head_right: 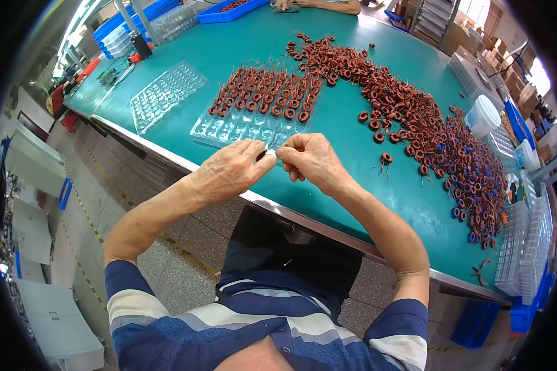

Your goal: Assembling and organizing electronic coils into a plastic tray on a factory workbench.

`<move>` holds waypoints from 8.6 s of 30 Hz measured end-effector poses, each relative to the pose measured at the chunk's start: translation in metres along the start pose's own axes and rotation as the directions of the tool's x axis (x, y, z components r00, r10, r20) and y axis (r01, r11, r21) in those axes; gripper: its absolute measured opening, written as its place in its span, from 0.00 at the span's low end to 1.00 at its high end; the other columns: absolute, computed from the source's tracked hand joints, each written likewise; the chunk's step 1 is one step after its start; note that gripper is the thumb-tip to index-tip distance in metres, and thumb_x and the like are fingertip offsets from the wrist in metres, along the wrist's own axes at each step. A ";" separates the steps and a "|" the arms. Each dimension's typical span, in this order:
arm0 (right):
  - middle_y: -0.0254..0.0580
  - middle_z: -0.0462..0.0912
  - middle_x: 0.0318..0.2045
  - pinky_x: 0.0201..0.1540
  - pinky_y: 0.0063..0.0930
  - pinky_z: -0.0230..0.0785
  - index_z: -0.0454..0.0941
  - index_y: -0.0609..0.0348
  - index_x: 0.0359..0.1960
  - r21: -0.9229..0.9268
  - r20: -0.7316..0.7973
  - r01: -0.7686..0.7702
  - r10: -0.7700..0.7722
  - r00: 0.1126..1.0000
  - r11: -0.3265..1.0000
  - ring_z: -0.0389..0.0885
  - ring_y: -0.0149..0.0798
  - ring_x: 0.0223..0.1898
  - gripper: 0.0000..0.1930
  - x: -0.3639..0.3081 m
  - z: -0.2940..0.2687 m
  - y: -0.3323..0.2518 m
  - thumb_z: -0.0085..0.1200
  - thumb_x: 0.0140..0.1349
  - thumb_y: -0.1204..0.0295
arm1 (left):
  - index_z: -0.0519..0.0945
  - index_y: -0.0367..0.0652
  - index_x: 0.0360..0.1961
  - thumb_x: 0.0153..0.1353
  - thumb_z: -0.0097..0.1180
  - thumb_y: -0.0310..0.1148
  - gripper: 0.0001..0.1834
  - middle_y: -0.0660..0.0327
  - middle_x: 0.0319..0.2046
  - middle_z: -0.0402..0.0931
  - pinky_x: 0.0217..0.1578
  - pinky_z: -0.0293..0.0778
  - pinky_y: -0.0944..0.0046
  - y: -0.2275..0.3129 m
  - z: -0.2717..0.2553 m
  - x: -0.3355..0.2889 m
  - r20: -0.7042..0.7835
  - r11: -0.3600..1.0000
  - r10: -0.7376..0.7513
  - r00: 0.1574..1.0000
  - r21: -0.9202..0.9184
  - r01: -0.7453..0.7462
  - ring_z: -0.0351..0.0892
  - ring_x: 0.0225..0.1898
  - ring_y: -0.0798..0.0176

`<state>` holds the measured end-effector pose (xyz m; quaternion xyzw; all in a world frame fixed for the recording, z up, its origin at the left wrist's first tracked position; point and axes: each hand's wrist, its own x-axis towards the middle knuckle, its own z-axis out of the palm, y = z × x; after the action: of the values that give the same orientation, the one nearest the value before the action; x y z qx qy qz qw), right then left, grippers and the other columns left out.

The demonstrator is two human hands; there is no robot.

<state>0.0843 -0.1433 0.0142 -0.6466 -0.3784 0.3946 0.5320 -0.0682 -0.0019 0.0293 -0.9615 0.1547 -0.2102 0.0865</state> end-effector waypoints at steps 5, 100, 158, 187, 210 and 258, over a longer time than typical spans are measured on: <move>0.36 0.77 0.17 0.19 0.22 0.65 0.77 0.66 0.27 -0.298 -0.137 0.145 -0.193 0.972 0.943 0.75 0.26 0.18 0.10 -0.008 0.009 -0.008 0.55 0.61 0.70 | 0.70 0.39 0.36 0.55 0.62 0.29 0.13 0.55 0.28 0.70 0.32 0.74 0.60 0.009 0.026 0.000 -0.127 0.932 -0.236 0.963 -0.311 0.187 0.77 0.31 0.57; 0.50 0.73 0.47 0.40 0.31 0.79 0.68 0.67 0.55 -0.865 0.069 0.416 -0.753 0.654 0.281 0.79 0.44 0.42 0.31 -0.022 -0.019 0.017 0.67 0.47 0.80 | 0.64 0.36 0.53 0.69 0.50 0.34 0.18 0.58 0.27 0.76 0.26 0.72 0.68 0.002 0.060 0.015 0.368 -0.282 -0.291 0.883 -0.915 0.288 0.75 0.25 0.69; 0.38 0.82 0.26 0.27 0.19 0.71 0.80 0.67 0.38 -0.077 -0.579 0.202 -0.209 0.788 0.976 0.79 0.28 0.24 0.17 -0.029 -0.077 0.062 0.52 0.68 0.62 | 0.67 0.36 0.55 0.69 0.47 0.30 0.16 0.63 0.27 0.71 0.29 0.74 0.70 0.015 0.116 0.120 0.250 -0.232 -0.327 0.912 -0.956 0.179 0.75 0.27 0.70; 0.35 0.78 0.18 0.18 0.20 0.68 0.76 0.64 0.31 -0.082 -0.626 0.439 -0.389 0.676 0.895 0.75 0.25 0.17 0.11 -0.041 -0.080 0.042 0.54 0.66 0.68 | 0.71 0.43 0.48 0.70 0.48 0.37 0.12 0.67 0.21 0.63 0.16 0.66 0.73 0.023 0.112 0.124 0.350 -0.574 -0.270 0.897 -0.806 0.142 0.64 0.18 0.72; 0.34 0.79 0.22 0.20 0.16 0.66 0.77 0.60 0.31 0.263 -0.460 0.166 -0.028 0.887 0.951 0.77 0.25 0.20 0.13 -0.030 -0.080 0.049 0.55 0.66 0.63 | 0.67 0.39 0.50 0.69 0.49 0.29 0.11 0.61 0.24 0.70 0.26 0.69 0.67 0.008 0.125 0.121 -0.038 0.365 -0.326 0.945 -0.927 0.088 0.69 0.24 0.68; 0.31 0.77 0.18 0.18 0.14 0.63 0.76 0.58 0.28 0.298 -0.326 -0.092 0.191 0.926 0.950 0.73 0.23 0.16 0.12 -0.032 -0.096 0.064 0.56 0.65 0.63 | 0.68 0.40 0.39 0.56 0.61 0.30 0.14 0.53 0.34 0.72 0.37 0.74 0.53 -0.003 0.117 0.114 -0.068 0.528 0.124 0.990 -0.840 -0.124 0.77 0.37 0.46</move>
<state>0.1638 -0.2197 -0.0337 -0.6515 -0.1704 0.3596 0.6459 0.0818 -0.0255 -0.0315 -0.8710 0.3047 -0.1033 -0.3713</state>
